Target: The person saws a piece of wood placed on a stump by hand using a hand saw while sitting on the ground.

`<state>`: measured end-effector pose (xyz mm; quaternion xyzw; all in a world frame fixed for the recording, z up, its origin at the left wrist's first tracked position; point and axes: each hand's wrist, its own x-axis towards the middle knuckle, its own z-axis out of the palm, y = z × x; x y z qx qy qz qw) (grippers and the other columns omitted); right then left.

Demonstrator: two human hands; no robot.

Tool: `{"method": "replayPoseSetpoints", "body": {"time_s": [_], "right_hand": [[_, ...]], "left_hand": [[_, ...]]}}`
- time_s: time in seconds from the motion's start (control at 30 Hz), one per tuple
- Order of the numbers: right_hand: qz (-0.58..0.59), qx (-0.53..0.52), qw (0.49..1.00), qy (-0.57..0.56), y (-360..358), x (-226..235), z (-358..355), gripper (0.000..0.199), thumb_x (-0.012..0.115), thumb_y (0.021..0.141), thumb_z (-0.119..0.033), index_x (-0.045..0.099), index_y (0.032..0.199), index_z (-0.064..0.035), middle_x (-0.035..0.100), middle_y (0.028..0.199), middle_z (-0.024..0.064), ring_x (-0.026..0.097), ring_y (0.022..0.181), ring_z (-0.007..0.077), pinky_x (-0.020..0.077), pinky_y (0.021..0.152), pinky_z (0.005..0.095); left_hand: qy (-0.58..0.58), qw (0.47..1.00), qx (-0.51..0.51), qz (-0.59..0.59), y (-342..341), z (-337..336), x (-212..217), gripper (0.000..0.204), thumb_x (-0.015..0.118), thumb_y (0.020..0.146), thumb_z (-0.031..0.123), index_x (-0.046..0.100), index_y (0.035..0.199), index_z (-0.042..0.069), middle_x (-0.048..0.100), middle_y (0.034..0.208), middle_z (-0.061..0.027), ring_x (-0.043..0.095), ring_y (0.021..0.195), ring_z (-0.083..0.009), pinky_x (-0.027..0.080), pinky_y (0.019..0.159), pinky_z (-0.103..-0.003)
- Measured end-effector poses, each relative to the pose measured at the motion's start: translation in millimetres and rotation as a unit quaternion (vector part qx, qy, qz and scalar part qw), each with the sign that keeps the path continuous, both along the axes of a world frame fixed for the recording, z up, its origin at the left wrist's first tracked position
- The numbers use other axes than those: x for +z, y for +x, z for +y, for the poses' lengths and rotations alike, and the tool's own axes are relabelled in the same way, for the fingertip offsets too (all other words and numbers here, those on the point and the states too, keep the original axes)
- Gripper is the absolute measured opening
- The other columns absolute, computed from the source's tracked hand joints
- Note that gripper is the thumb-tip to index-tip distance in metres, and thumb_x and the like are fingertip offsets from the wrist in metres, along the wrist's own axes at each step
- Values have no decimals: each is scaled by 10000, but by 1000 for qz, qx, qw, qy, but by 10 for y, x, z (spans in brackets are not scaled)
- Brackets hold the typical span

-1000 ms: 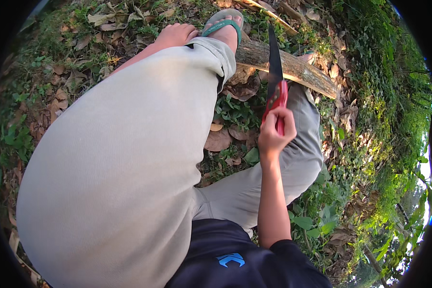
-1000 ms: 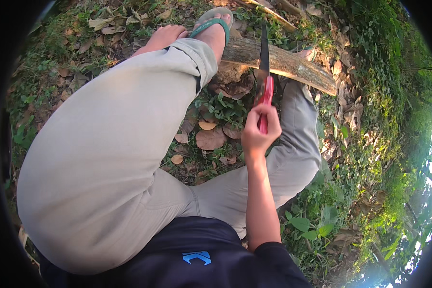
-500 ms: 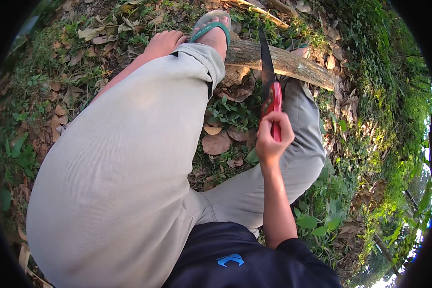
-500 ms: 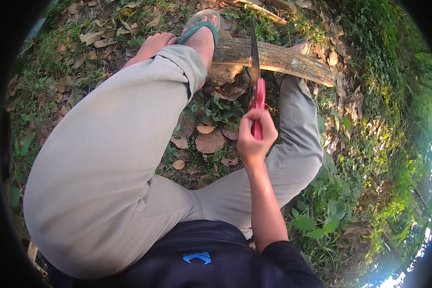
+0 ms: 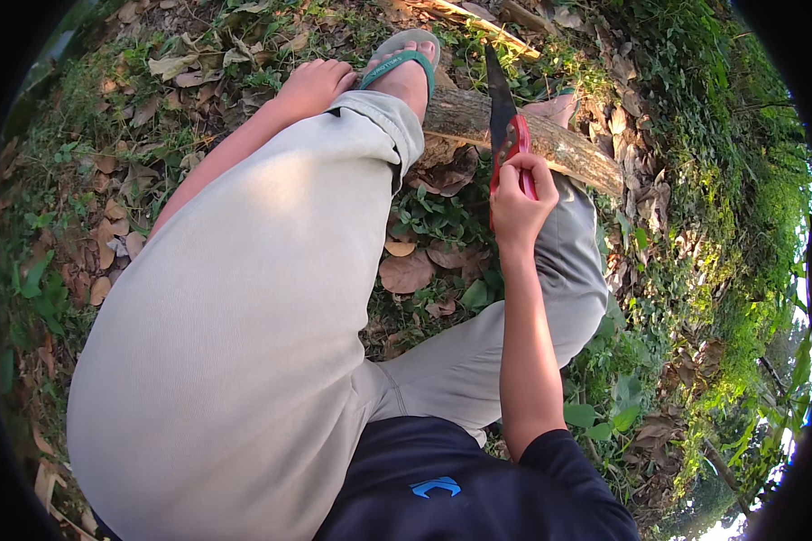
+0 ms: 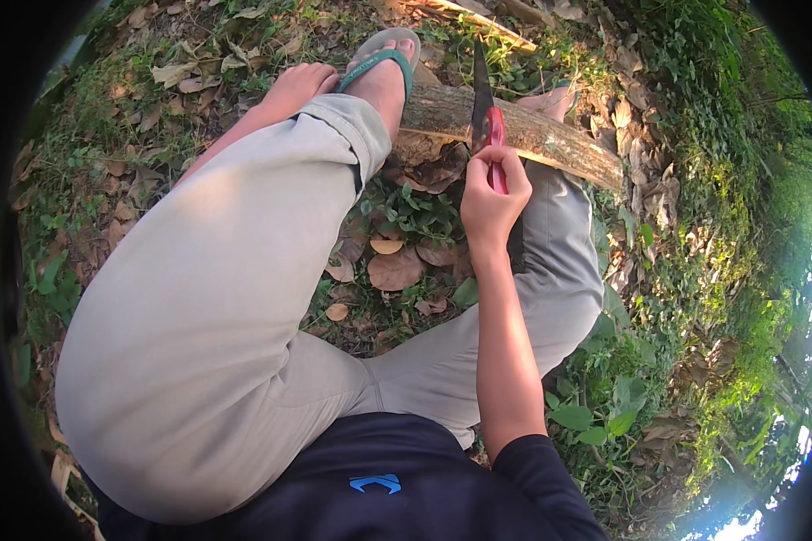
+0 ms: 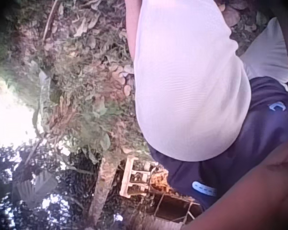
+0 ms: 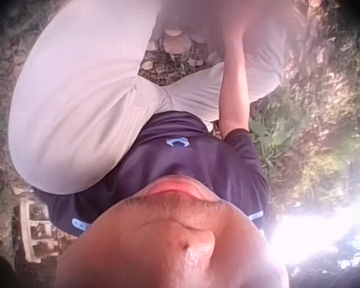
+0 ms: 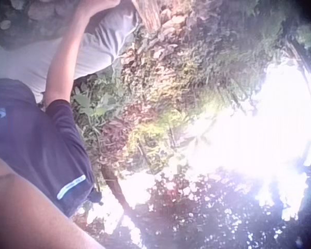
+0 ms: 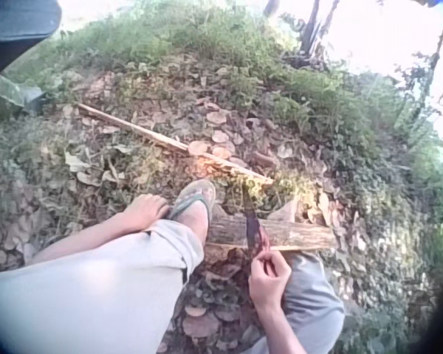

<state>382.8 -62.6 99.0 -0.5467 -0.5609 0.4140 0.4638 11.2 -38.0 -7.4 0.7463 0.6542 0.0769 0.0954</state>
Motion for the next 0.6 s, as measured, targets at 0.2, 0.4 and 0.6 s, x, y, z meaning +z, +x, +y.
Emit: {"method": "replayPoseSetpoints", "body": {"time_s": [0.2, 0.4, 0.6], "right_hand": [[-47, -14, 994, 102, 53, -278, -388, 94, 636, 811, 73, 629, 822, -20, 597, 715, -1, 529, 617, 57, 445, 600, 201], [-110, 21, 981, 156, 281, 39, -827, 163, 609, 751, 119, 631, 807, -32, 596, 662, 22, 535, 534, 75, 441, 544, 208], [-68, 45, 988, 128, 292, 187, -755, 137, 622, 781, 111, 626, 825, -18, 564, 659, 8, 505, 551, 43, 407, 538, 199]], "left_hand": [[-25, 1000, 5, -12, 83, -46, 2, 359, 437, 1062, 364, 634, 1193, 94, 672, 1150, -116, 616, 1113, -320, 475, 963, -466], [8, 1000, 8, 8, -16, -142, -73, 381, 434, 1063, 412, 637, 1184, 113, 686, 1129, -111, 624, 1097, -328, 484, 947, -478], [-38, 998, 46, 4, -99, -106, -37, 380, 441, 1061, 417, 622, 1195, 111, 677, 1143, -136, 626, 1092, -331, 473, 950, -486]]}}
